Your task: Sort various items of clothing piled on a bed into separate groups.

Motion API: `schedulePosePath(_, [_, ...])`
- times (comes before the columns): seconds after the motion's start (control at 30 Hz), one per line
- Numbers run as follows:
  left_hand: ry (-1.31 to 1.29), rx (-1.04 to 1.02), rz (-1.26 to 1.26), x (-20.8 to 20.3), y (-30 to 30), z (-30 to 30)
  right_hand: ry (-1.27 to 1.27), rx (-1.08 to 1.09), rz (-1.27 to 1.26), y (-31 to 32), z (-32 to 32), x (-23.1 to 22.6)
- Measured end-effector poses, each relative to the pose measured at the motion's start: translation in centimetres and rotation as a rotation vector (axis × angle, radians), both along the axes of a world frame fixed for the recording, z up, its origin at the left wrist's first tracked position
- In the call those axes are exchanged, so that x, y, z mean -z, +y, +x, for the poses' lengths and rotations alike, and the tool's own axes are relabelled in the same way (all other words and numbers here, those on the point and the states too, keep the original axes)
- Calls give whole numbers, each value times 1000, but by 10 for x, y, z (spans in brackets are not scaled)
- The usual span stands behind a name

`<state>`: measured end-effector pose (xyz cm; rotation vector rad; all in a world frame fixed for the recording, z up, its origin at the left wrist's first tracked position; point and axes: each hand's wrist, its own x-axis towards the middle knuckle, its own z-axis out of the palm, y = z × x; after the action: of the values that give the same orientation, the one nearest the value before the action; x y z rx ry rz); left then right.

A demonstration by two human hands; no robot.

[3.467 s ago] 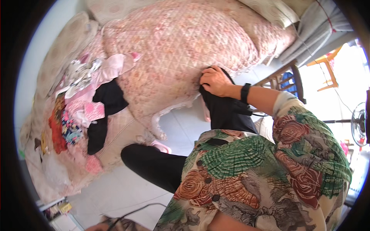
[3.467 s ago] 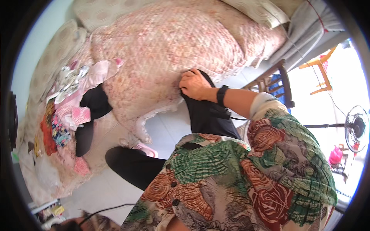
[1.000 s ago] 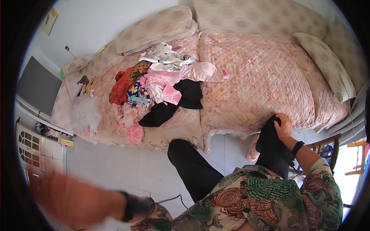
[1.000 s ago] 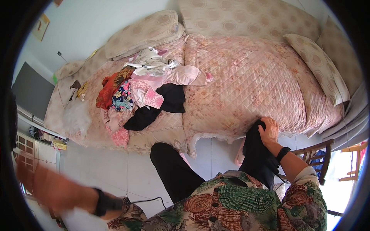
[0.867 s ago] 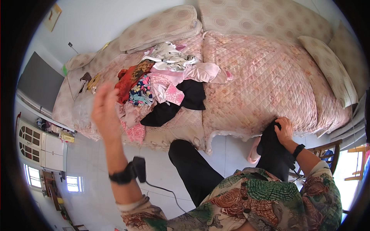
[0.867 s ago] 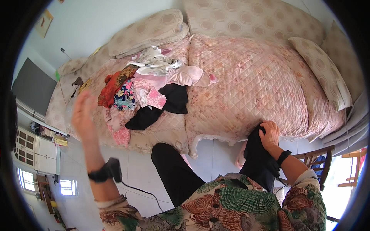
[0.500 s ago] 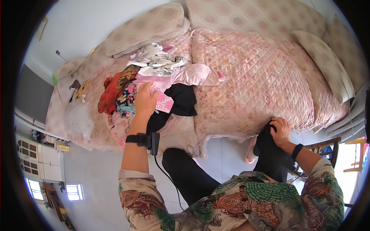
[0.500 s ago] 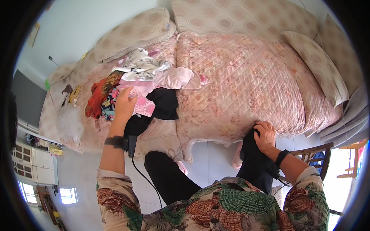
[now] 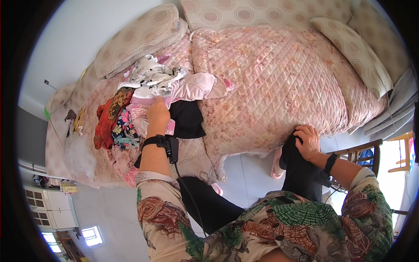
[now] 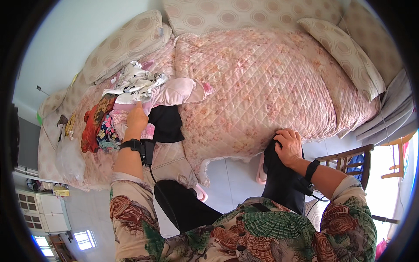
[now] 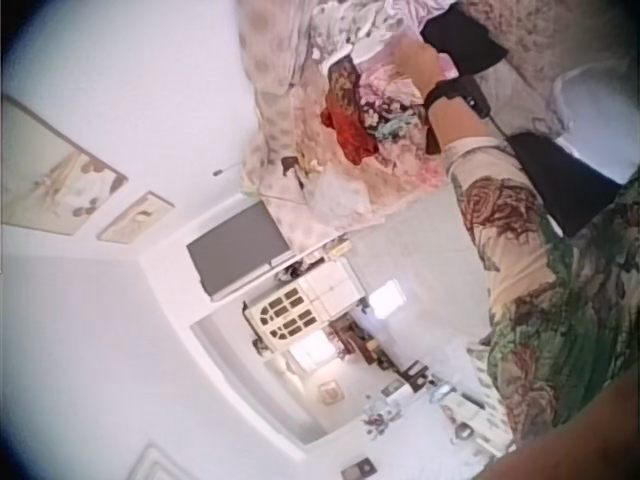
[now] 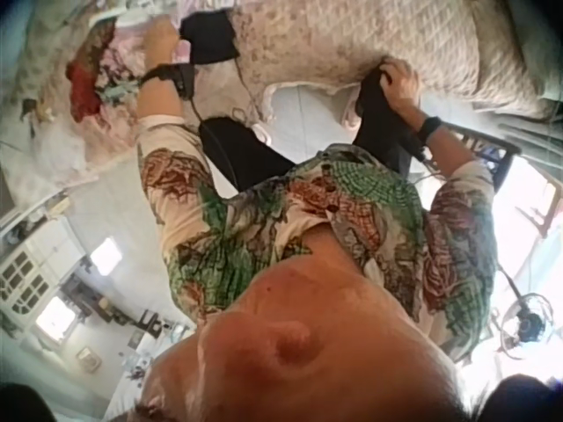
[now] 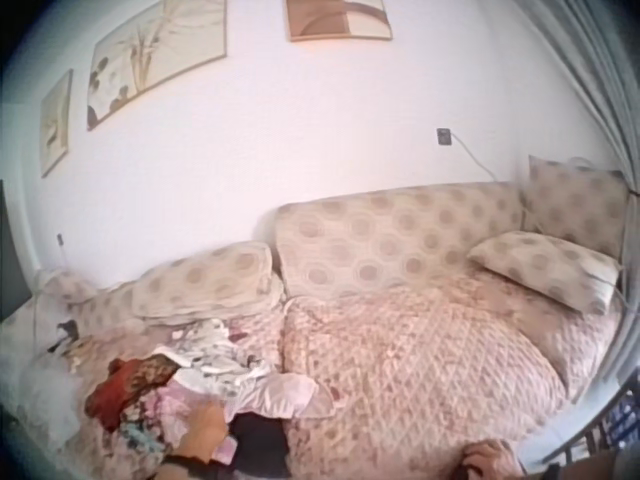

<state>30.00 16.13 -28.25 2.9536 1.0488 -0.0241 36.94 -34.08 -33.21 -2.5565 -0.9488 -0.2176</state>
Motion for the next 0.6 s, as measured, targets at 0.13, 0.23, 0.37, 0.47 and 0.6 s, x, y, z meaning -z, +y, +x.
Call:
schedulePosePath(0.13, [-40, 50, 94, -6, -9, -5, -3, 8, -8, -2, 1, 0])
schedulePosePath(0.23, [-70, 11, 22, -15, -20, -2, -4, 16, -19, -4, 0, 0])
schedulePosePath(0.37, [-326, -260, -666, -18, -15, 10, 8, 15, -12, -4, -1, 1])
schedulePosePath(0.47, [-637, -427, -1090, -5, -9, 15, 12, 16, -18, -4, 0, 0])
schedulePosePath(0.6, [-858, -536, -1150, 9, 6, 19, -14, 0, 7, -2, 0, 1])
